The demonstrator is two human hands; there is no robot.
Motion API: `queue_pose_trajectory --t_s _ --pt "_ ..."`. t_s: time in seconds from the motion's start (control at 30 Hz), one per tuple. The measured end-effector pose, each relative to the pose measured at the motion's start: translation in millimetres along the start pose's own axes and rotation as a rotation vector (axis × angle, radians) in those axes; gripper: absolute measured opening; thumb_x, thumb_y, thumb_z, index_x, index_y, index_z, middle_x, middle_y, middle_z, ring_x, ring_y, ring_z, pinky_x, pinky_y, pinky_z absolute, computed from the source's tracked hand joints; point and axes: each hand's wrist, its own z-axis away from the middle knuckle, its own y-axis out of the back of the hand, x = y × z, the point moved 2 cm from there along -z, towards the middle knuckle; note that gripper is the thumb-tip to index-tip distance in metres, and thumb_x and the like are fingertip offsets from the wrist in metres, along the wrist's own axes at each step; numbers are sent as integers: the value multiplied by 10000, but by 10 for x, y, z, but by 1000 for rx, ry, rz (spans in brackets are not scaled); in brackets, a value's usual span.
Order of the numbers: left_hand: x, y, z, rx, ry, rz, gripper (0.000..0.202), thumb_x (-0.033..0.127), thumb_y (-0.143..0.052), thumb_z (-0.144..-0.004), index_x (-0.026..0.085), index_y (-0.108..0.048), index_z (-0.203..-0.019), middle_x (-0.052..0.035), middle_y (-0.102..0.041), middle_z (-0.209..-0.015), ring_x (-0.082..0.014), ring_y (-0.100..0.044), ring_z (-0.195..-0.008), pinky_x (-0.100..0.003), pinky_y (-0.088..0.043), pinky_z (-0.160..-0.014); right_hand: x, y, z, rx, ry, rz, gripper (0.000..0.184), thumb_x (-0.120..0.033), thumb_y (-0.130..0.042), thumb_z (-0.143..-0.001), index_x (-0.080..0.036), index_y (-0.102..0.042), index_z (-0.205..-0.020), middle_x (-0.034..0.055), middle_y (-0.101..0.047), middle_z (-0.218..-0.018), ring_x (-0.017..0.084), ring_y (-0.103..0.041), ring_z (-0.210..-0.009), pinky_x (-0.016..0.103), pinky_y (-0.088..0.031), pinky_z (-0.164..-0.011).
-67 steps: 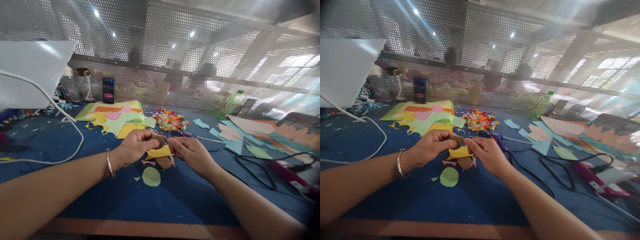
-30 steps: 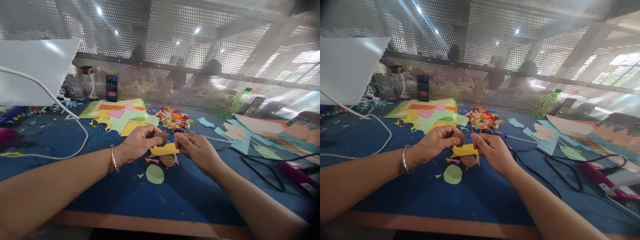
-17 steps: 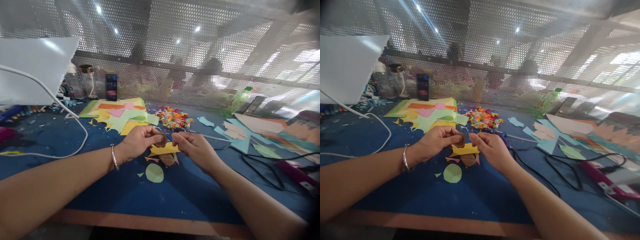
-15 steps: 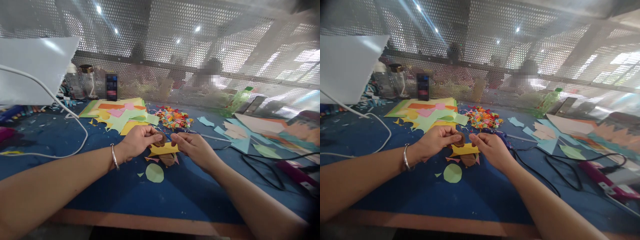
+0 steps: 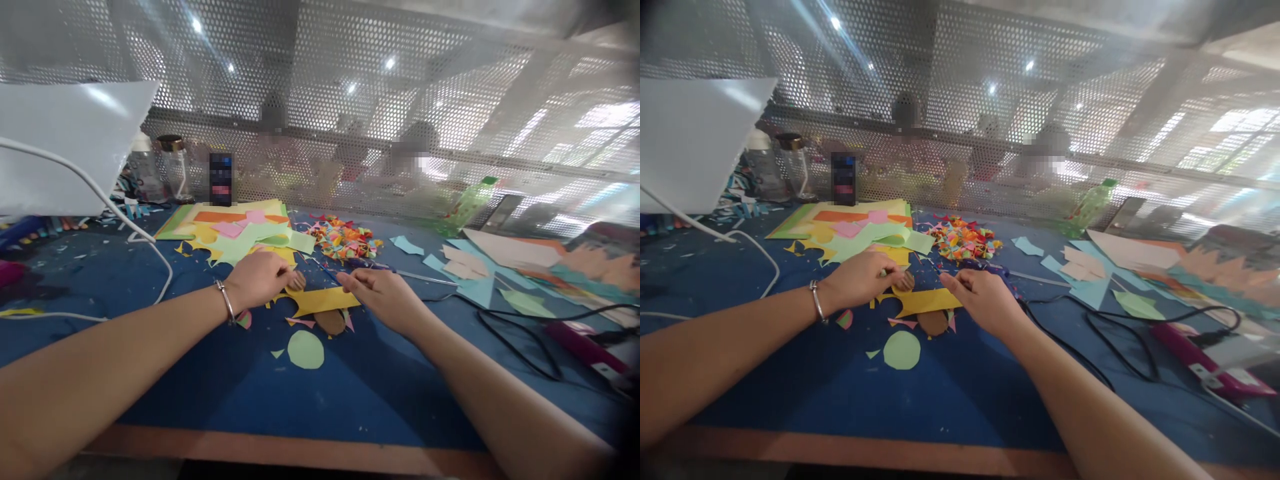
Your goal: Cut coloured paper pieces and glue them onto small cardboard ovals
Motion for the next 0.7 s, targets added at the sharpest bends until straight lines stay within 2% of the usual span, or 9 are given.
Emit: queue_pose_trajectory --t_s 0.1,0.2,0.3,0.4,0.53,0.7 --pt "15 83 11 3 -16 -161 228 262 -516 -849 193 -683 -710 -74 -655 -756 -221 -566 -815 -334 -407 -711 0 8 -1 -22 -12 13 625 -724 -348 -893 -205 -625 -683 -23 -434 -506 149 -408 -495 278 -276 -503" --pt "69 104 27 -46 -49 -164 190 268 -535 -848 177 -696 -890 -95 -668 -897 -250 -577 -909 -372 -437 -800 -15 40 7 -11 -4 9 600 -723 -357 -886 -214 -555 -638 -15 -461 -518 148 -417 -500 277 -273 -507" --pt "101 46 26 -108 -124 -151 222 290 -608 -815 172 -690 -984 -107 -672 -998 -277 -576 -1011 -429 -419 -923 -12 58 11 1 0 33 567 -698 -384 -890 -219 -484 -605 -7 -488 -530 147 -427 -503 279 -255 -502" --pt "76 -34 0 -130 -168 -123 257 252 -626 -792 188 -672 -1036 -93 -688 -1037 -270 -594 -1031 -454 -388 -985 4 35 8 -57 -12 82 535 -643 -405 -912 -217 -495 -603 0 -503 -533 150 -447 -500 284 -244 -497" --pt "12 -65 -51 -70 -130 -105 208 230 -586 -806 183 -655 -996 -93 -679 -1027 -257 -597 -1001 -415 -431 -916 3 1 8 -108 -16 121 518 -609 -434 -916 -212 -517 -593 10 -520 -537 152 -452 -495 289 -240 -490" --pt "-6 -43 -83 -51 -93 -85 119 223 -552 -823 180 -655 -867 -61 -669 -869 -213 -604 -853 -355 -446 -810 -16 -10 16 -114 0 114 523 -604 -418 -922 -210 -540 -600 15 -539 -553 154 -468 -509 292 -233 -487"
